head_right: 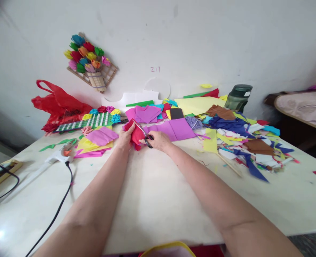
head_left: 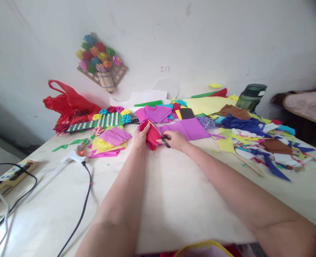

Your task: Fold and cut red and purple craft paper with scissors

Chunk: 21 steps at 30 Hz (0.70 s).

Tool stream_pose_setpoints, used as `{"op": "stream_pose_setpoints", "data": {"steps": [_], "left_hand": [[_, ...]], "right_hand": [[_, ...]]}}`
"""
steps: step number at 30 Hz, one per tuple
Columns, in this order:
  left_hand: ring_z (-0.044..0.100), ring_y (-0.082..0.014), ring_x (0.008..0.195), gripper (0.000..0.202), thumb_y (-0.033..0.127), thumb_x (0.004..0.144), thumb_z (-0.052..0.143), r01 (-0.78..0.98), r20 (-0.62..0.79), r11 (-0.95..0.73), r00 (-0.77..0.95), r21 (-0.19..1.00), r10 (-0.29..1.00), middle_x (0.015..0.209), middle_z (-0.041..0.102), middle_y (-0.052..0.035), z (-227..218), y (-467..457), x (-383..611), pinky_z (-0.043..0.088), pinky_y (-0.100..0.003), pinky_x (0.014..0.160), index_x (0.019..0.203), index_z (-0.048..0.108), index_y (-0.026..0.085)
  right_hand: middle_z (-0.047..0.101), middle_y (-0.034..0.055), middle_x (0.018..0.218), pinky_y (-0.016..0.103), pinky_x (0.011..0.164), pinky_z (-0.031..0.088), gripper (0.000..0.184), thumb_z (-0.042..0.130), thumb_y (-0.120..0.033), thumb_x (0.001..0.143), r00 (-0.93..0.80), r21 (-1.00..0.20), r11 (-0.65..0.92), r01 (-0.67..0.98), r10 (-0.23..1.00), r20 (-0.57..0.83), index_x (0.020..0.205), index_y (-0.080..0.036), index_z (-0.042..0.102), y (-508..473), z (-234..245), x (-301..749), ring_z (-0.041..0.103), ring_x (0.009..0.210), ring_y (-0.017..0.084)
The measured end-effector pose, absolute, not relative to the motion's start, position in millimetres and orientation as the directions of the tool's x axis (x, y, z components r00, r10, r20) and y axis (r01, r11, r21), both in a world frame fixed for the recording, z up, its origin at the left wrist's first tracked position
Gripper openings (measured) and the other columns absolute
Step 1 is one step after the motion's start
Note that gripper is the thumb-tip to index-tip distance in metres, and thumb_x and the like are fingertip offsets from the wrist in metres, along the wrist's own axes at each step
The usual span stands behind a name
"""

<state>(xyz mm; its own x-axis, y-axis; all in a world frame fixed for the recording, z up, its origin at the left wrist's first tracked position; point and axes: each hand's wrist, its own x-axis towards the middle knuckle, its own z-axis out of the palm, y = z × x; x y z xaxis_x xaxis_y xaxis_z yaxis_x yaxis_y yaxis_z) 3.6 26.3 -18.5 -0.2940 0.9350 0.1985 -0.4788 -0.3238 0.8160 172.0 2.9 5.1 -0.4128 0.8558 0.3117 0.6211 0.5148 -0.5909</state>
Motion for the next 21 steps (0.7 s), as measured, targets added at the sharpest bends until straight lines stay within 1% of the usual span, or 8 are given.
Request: {"op": "stream_pose_setpoints", "data": {"steps": [6,15,21], "left_hand": [[0.062,-0.0141,0.06,0.036,0.034,0.056,0.079,-0.503,0.187,-0.327,-0.31,0.8,0.932,0.071,0.066,-0.0026,-17.0,25.2,5.2,0.052,-0.032,0.069,0.08,0.062,0.014],[0.061,-0.014,0.06,0.036,0.033,0.054,0.08,-0.515,0.171,-0.324,-0.322,0.793,0.931,0.07,0.065,-0.0024,-16.7,25.7,5.3,0.052,-0.032,0.068,0.078,0.062,0.015],[0.062,-0.0147,0.062,0.036,0.034,0.055,0.079,-0.522,0.184,-0.327,-0.308,0.787,0.933,0.071,0.066,-0.0035,-15.7,23.8,6.0,0.052,-0.032,0.07,0.079,0.062,0.014]], "right_hand": [[0.046,-0.0045,0.052,0.022,0.049,0.024,0.033,0.06,-0.053,0.069,-0.398,-0.618,0.503,0.604,0.863,0.313,0.07,-0.02,0.059,2.0,5.4,170.3,0.038,0.051,0.01],[0.055,-0.0028,0.058,0.022,0.051,0.027,0.032,0.064,-0.05,0.066,-0.378,-0.641,0.494,0.588,0.868,0.322,0.075,-0.02,0.063,1.6,4.4,169.6,0.043,0.054,0.01],[0.056,-0.0025,0.059,0.022,0.051,0.027,0.033,0.064,-0.051,0.065,-0.372,-0.663,0.486,0.57,0.872,0.319,0.077,-0.02,0.064,4.2,1.7,169.2,0.044,0.055,0.01]]}}
